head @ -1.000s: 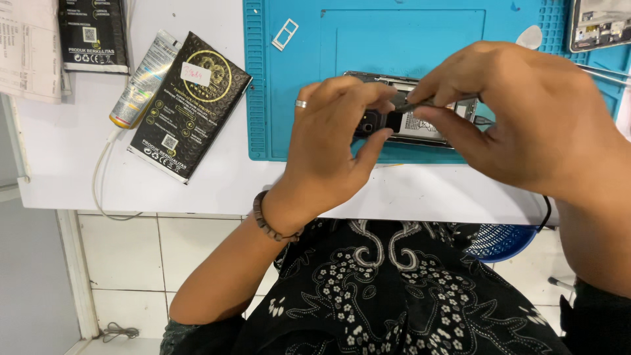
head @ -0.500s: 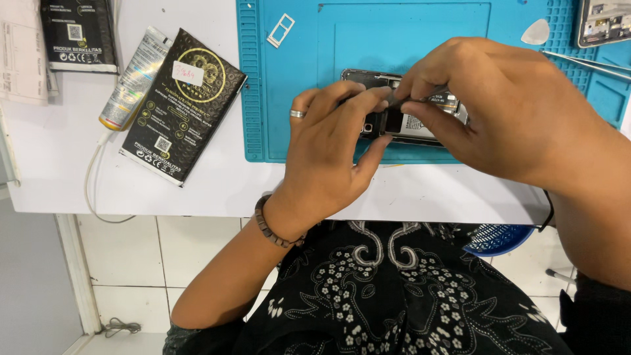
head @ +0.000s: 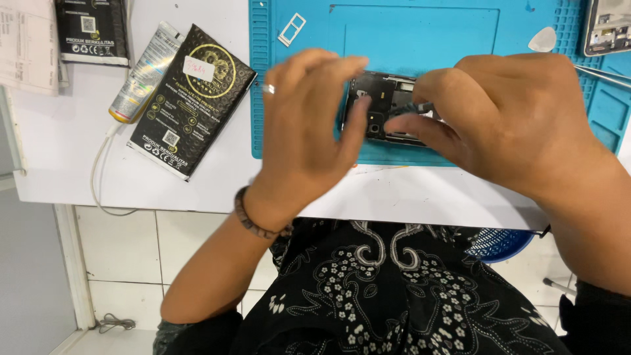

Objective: The person uses a screwdriver to remove screws from a disassembled smartphone placed on a blue work mat. They then wipe the back cover of the phone with a white cloth and continue to manipulate the phone's internal components and casing.

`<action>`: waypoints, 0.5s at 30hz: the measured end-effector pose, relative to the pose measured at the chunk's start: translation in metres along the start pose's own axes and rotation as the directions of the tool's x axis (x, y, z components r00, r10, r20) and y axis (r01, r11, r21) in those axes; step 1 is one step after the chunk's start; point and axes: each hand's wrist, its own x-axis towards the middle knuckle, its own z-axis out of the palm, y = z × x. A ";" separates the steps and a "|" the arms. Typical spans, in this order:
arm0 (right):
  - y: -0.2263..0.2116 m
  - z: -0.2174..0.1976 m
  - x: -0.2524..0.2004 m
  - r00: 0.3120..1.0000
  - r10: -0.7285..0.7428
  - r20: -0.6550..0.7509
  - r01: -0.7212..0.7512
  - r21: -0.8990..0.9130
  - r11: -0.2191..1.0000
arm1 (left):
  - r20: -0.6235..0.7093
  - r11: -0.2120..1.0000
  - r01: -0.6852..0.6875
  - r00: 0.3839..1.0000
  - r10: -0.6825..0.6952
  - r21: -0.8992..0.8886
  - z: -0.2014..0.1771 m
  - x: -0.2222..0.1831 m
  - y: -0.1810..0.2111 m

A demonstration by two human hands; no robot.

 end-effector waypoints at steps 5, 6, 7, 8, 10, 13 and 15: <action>-0.007 -0.007 0.015 0.998 -0.015 0.060 0.000 0.251 0.968 | -0.030 0.948 -0.124 0.990 0.139 0.294 -0.012 0.039 -0.041; -0.006 -0.005 0.014 0.999 0.003 0.050 -0.017 0.276 0.961 | -0.019 0.917 -0.135 0.988 0.153 0.375 -0.008 0.047 -0.053; -0.002 0.002 0.009 0.999 0.002 0.045 -0.014 0.273 0.962 | -0.022 0.915 -0.137 0.987 0.157 0.378 -0.001 0.049 -0.060; 0.001 0.008 0.003 1.000 0.006 -0.003 -0.006 0.137 0.991 | -0.006 0.901 -0.155 0.985 0.172 0.406 0.006 0.052 -0.067; 0.003 0.010 0.000 0.999 0.012 -0.048 -0.012 -0.004 1.000 | 0.015 0.886 -0.179 0.982 0.191 0.427 0.017 0.056 -0.074; -0.004 -0.002 0.010 1.000 -0.002 0.006 0.001 0.073 0.997 | 0.024 0.880 -0.121 0.992 0.124 0.458 0.026 0.056 -0.074; -0.007 -0.012 0.021 0.998 -0.045 0.035 0.027 0.397 0.917 | -0.027 0.856 -0.173 0.977 0.212 0.488 0.028 0.057 -0.078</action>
